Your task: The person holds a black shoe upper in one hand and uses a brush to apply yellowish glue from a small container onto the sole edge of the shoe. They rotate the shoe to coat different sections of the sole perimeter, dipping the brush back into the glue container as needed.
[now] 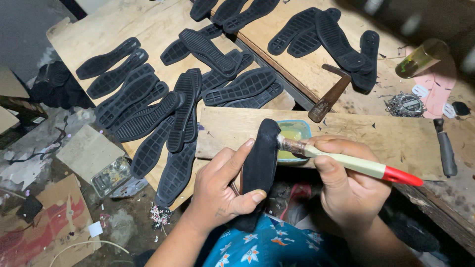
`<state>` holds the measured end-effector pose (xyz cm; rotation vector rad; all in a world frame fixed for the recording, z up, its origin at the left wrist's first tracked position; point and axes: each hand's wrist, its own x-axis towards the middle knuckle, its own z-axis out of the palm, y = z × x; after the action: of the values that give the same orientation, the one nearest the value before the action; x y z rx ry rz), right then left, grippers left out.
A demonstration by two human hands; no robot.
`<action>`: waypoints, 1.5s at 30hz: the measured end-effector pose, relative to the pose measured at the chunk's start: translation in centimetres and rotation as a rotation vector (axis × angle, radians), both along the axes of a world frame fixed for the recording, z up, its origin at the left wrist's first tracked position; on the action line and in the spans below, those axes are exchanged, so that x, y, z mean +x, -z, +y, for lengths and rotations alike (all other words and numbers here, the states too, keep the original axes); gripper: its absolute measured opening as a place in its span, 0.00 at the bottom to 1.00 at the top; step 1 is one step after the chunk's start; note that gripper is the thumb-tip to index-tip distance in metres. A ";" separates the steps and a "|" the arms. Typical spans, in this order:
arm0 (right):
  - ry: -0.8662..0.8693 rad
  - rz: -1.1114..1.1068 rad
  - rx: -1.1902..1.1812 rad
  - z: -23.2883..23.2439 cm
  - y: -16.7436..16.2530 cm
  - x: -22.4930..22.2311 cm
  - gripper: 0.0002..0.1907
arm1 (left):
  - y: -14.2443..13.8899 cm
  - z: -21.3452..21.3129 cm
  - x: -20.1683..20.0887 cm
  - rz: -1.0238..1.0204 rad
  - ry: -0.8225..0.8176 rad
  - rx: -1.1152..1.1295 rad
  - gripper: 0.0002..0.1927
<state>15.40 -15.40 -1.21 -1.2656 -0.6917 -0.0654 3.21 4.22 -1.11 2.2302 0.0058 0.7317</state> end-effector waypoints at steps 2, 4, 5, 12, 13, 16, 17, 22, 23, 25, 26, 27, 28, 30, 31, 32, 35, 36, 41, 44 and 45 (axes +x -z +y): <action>-0.039 -0.025 0.018 0.1 -0.2 -0.1 0.08 | -0.1 -0.1 -0.1 0.018 -0.003 -0.029 0.41; -0.050 -0.104 -0.013 0.2 -0.5 0.0 0.08 | -0.1 -0.1 -0.1 0.030 -0.007 -0.041 0.41; -0.050 -0.139 -0.032 0.3 -0.6 0.0 0.08 | -0.1 0.0 -0.1 0.034 -0.010 -0.039 0.42; -0.044 -0.144 -0.104 0.5 -1.4 0.1 0.10 | 0.0 0.3 -0.2 0.037 -0.014 -0.017 0.41; -0.058 -0.116 -0.106 0.6 -1.4 0.1 0.10 | 0.0 0.4 -0.2 0.039 -0.012 -0.027 0.41; -0.048 -0.185 -0.163 0.7 -1.6 0.3 0.10 | 0.2 0.5 -0.2 0.054 -0.002 -0.080 0.41; -0.037 -0.235 -0.189 0.7 -1.6 0.3 0.10 | 0.3 0.5 -0.2 0.062 0.002 -0.111 0.41; -0.062 -0.306 -0.292 0.8 -1.6 0.3 0.10 | 0.6 0.8 0.0 0.040 0.043 -0.274 0.40; -0.083 -0.292 -0.274 0.9 -1.6 0.3 0.10 | 0.6 0.9 0.0 0.049 0.046 -0.283 0.40; -0.061 -0.280 -0.218 1.1 -1.6 0.4 0.10 | 0.5 1.1 0.0 0.070 0.051 -0.288 0.40; -0.050 -0.274 -0.189 1.2 -1.6 0.5 0.10 | 0.4 1.1 -0.1 0.080 0.050 -0.282 0.40; -0.028 -0.300 -0.187 1.3 -1.6 0.6 0.09 | 0.3 1.1 -0.1 0.087 0.049 -0.275 0.40; -0.006 -0.327 -0.185 1.4 -1.7 0.7 0.08 | 0.2 1.1 -0.1 0.094 0.041 -0.257 0.41; 0.026 -0.370 -0.205 1.6 -1.9 0.9 0.09 | 0.1 1.0 -0.2 0.108 0.023 -0.221 0.41; 0.038 -0.386 -0.226 1.7 -2.0 1.0 0.10 | 0.0 1.0 -0.1 0.114 0.017 -0.209 0.41; 0.041 -0.396 -0.245 1.8 -2.1 1.0 0.10 | 0.0 1.0 -0.1 0.120 0.012 -0.198 0.41; 0.039 -0.417 -0.292 1.8 -2.5 1.0 0.11 | -0.1 1.0 -0.1 0.127 0.006 -0.194 0.41; 0.039 -0.423 -0.305 1.8 -2.5 1.0 0.11 | -0.1 1.0 -0.1 0.128 0.004 -0.198 0.41; 0.045 -0.456 -0.334 2.1 -2.7 1.0 0.11 | 0.0 1.2 0.0 0.120 0.022 -0.256 0.40; 0.031 -0.459 -0.325 2.3 -2.7 1.1 0.11 | 0.1 1.2 0.1 0.129 0.023 -0.289 0.40; 0.035 -0.470 -0.336 2.3 -2.7 1.1 0.11 | 0.1 1.2 0.1 0.136 0.022 -0.297 0.40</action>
<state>16.50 -13.07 1.53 -1.6049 -1.1184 -0.2922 3.31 5.40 -1.26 1.9871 0.1480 0.5283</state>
